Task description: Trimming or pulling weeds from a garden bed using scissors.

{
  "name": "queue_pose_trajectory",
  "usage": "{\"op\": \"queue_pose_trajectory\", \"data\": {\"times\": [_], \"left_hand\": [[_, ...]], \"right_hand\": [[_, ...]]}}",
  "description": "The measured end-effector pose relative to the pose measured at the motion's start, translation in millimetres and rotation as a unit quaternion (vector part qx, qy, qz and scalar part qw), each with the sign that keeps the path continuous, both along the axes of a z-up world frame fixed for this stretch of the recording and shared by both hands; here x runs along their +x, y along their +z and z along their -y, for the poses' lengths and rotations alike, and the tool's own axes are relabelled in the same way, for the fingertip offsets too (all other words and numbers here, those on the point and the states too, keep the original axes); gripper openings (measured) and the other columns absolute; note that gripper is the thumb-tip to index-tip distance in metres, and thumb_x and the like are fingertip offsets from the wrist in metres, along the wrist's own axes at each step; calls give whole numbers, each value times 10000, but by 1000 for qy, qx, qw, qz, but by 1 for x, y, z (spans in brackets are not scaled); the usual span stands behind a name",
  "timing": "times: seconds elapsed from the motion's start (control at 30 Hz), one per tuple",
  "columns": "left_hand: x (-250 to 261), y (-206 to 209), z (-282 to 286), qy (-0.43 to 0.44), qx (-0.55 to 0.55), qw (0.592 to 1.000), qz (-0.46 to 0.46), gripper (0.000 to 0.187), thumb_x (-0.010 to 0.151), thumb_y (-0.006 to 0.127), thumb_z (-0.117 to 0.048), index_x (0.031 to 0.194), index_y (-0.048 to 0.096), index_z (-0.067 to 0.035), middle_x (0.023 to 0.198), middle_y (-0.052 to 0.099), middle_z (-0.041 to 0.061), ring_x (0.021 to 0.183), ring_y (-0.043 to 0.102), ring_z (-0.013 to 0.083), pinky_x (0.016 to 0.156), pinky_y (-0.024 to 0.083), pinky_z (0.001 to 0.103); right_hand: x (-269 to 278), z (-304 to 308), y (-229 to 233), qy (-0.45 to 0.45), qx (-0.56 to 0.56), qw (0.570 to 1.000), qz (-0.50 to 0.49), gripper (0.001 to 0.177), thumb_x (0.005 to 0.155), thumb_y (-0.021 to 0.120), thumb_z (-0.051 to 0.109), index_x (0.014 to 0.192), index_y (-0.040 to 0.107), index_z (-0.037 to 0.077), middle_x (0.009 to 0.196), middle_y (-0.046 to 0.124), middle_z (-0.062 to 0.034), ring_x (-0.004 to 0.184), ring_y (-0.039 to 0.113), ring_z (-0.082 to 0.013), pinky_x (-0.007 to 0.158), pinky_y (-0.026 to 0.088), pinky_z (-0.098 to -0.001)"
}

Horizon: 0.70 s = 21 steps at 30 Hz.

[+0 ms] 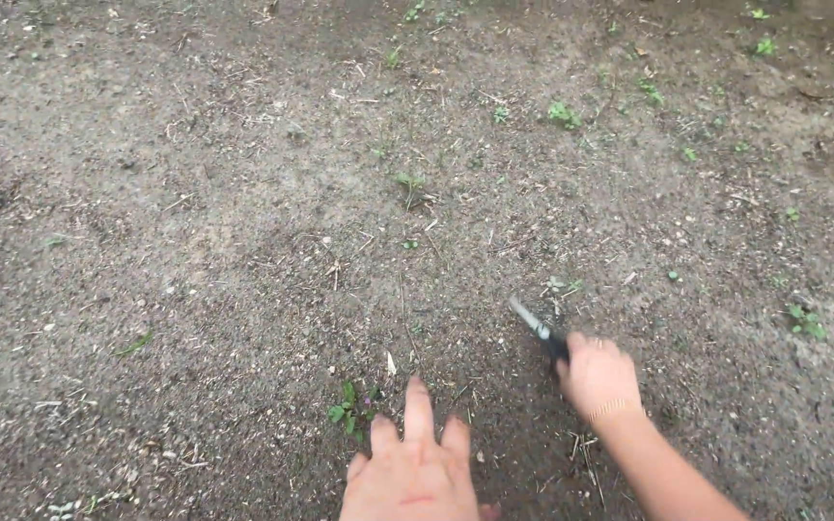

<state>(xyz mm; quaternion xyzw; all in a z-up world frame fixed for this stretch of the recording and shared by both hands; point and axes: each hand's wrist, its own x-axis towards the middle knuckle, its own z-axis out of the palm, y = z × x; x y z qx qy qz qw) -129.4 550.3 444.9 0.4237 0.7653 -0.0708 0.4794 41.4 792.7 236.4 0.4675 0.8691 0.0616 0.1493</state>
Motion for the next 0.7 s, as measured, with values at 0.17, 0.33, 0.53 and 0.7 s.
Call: {"op": "queue_pose_trajectory", "data": {"times": [0.17, 0.33, 0.53, 0.7], "left_hand": [[6, 8, 5, -1, 16, 1000, -13, 853, 895, 746, -523, 1549, 355, -141, 1709, 44, 197, 1496, 285, 431, 1128, 427, 531], [10, 15, 3, -2, 7, 1000, -8, 813, 928, 716, -515, 1538, 360, -112, 1707, 51, 198, 1501, 273, 448, 1136, 419, 538], [14, 18, 4, -31, 1, 998, -52, 836, 946, 675, -570, 1561, 319, -129, 1712, 26, 202, 1512, 238, 463, 1154, 399, 517], [19, 29, -1, -40, -6, 998, -46, 839, 956, 660, -560, 1577, 300, -125, 1711, 26, 200, 1507, 271, 428, 1147, 415, 509]], "right_hand": [[77, 33, -18, 16, 4, 999, -28, 479, 839, 687, 469, 1115, 589, 89, 1103, 701, -102, 1131, 648, -299, 982, 547, -435], [118, 33, -6, -85, -2, 996, 14, 526, 824, 684, 535, 1144, 590, 129, 1189, 687, -75, 1139, 658, -281, 971, 571, -416], [131, 32, 12, -100, 1, 992, 81, 554, 852, 653, 573, 1192, 591, 141, 1200, 707, -36, 1211, 653, -238, 1030, 556, -416], [129, 30, 18, -101, 0, 988, 120, 546, 865, 654, 547, 1241, 583, 158, 1248, 681, -21, 1272, 607, -228, 1061, 512, -440]]}}
